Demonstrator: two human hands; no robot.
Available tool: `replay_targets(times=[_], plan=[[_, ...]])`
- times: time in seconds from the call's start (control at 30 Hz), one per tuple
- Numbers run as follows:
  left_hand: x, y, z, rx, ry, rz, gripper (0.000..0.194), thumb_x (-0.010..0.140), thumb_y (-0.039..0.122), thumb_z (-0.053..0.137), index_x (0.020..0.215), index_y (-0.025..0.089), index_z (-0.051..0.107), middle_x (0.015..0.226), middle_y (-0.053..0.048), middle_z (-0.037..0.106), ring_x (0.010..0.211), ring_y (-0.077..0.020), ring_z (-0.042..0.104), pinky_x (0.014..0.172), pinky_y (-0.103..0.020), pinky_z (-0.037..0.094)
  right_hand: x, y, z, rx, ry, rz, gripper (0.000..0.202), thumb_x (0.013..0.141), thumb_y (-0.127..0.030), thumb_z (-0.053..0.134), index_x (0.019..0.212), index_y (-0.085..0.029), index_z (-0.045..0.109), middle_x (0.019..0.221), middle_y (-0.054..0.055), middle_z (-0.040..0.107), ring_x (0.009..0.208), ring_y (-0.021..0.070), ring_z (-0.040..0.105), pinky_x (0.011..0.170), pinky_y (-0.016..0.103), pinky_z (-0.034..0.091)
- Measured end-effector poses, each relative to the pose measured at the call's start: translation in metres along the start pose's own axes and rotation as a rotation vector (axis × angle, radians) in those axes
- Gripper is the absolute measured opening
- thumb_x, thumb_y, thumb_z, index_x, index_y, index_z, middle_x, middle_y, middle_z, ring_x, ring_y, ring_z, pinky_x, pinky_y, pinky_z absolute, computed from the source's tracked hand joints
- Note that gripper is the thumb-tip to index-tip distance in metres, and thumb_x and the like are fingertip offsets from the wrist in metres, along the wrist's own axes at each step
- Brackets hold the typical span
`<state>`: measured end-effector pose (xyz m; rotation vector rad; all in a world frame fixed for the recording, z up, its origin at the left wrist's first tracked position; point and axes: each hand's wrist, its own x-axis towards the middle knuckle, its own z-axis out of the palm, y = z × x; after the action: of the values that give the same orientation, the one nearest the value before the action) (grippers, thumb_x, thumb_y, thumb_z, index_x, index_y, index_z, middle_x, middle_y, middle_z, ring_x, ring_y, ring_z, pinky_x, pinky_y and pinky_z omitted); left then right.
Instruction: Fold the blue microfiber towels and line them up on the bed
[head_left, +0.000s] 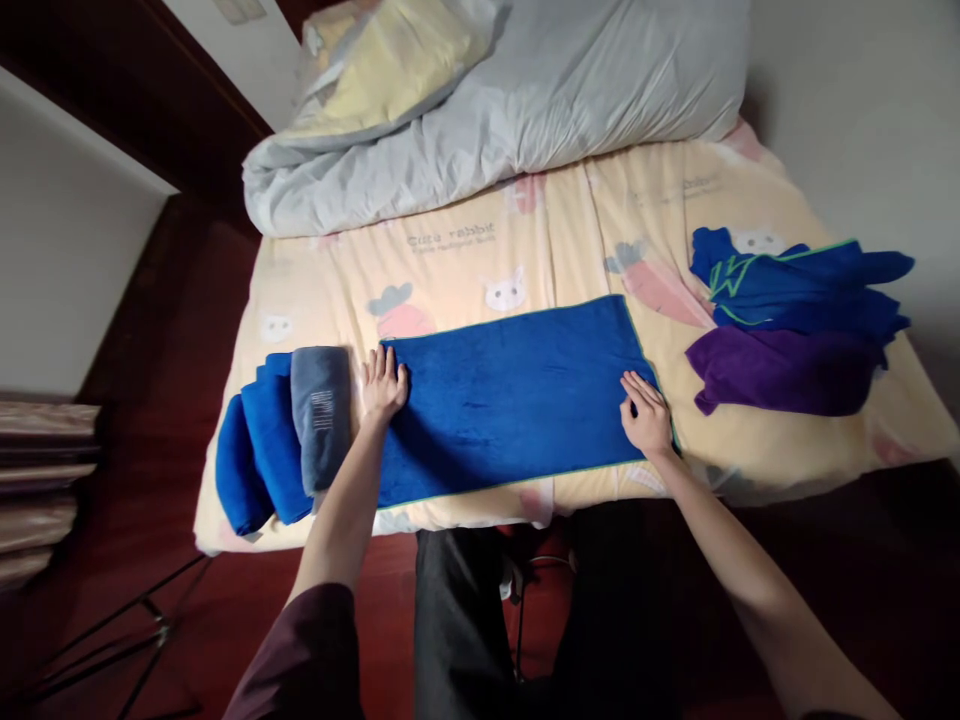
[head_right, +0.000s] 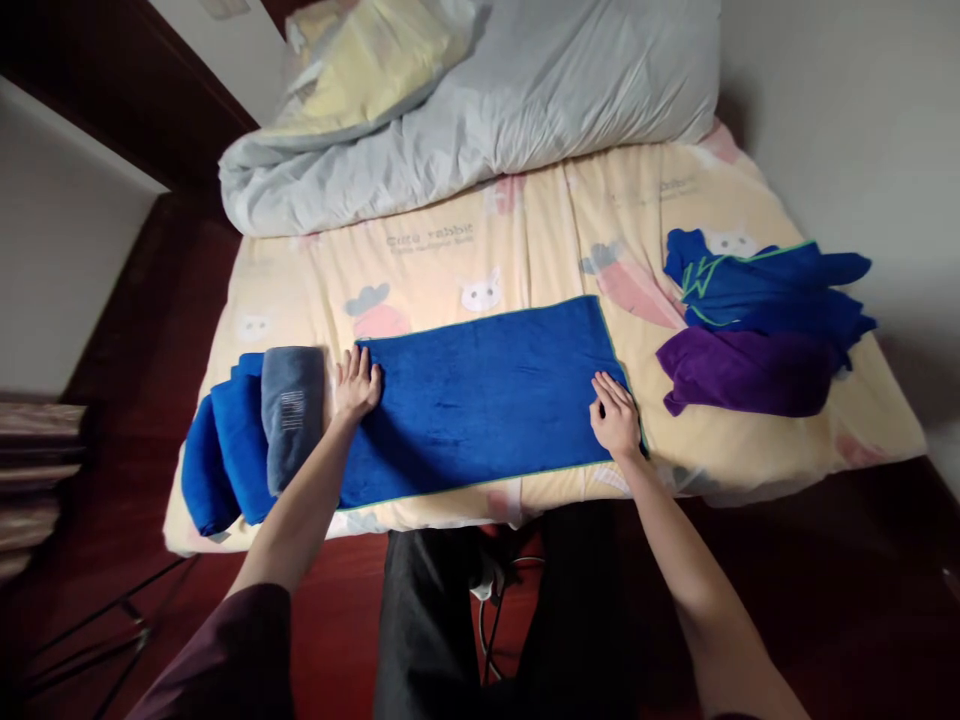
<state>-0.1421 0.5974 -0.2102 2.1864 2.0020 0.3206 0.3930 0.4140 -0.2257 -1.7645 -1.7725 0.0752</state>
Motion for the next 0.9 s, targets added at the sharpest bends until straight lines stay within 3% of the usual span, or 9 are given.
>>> replay_targets(times=[0.07, 0.23, 0.33, 0.57, 0.9], plan=[[-0.029, 0.01, 0.001, 0.039, 0.024, 0.01, 0.063, 0.109, 0.034, 0.035, 0.16, -0.003, 0.031, 0.173, -0.024, 0.021, 0.164, -0.034, 0.01, 0.132, -0.062, 0.004, 0.0, 0.0, 0.0, 0.007, -0.003, 0.004, 0.048, 0.098, -0.014, 0.044, 0.139, -0.014, 0.068, 0.144, 0.011, 0.068, 0.141, 0.0247, 0.059, 0.12, 0.045, 0.049], [-0.138, 0.034, 0.01, 0.016, 0.109, -0.01, 0.063, 0.108, 0.039, 0.029, 0.163, 0.009, 0.037, 0.173, -0.016, 0.029, 0.163, -0.0288, 0.02, 0.134, -0.052, 0.017, 0.0, 0.001, -0.001, 0.0, -0.026, 0.021, 0.049, 0.097, -0.015, 0.045, 0.141, -0.015, 0.067, 0.146, 0.01, 0.066, 0.143, 0.0255, 0.058, 0.121, 0.048, 0.048], [-0.171, 0.041, 0.01, -0.042, 0.149, -0.052, 0.059, 0.106, 0.035, 0.03, 0.16, 0.015, 0.043, 0.169, -0.013, 0.039, 0.161, -0.0253, 0.029, 0.133, -0.049, 0.022, -0.001, 0.0, -0.001, -0.016, -0.018, 0.014, 0.049, 0.097, -0.015, 0.044, 0.14, -0.015, 0.068, 0.145, 0.011, 0.066, 0.142, 0.0252, 0.058, 0.121, 0.048, 0.048], [-0.163, 0.04, 0.008, -0.138, 0.194, -0.117, 0.06, 0.099, 0.028, 0.037, 0.157, 0.018, 0.048, 0.162, -0.011, 0.05, 0.156, -0.0235, 0.038, 0.131, -0.049, 0.026, -0.002, 0.003, 0.0, -0.046, -0.025, -0.024, 0.049, 0.098, -0.016, 0.042, 0.139, -0.014, 0.067, 0.145, 0.014, 0.066, 0.142, 0.0255, 0.059, 0.121, 0.049, 0.048], [-0.163, 0.039, 0.013, -0.251, 0.225, -0.127, 0.061, 0.095, 0.028, 0.041, 0.154, 0.019, 0.051, 0.163, -0.01, 0.049, 0.156, -0.0257, 0.039, 0.132, -0.051, 0.023, -0.004, 0.006, -0.003, -0.102, -0.076, -0.034, 0.052, 0.1, -0.02, 0.037, 0.146, -0.014, 0.062, 0.149, 0.016, 0.063, 0.144, 0.0276, 0.056, 0.121, 0.053, 0.047]])
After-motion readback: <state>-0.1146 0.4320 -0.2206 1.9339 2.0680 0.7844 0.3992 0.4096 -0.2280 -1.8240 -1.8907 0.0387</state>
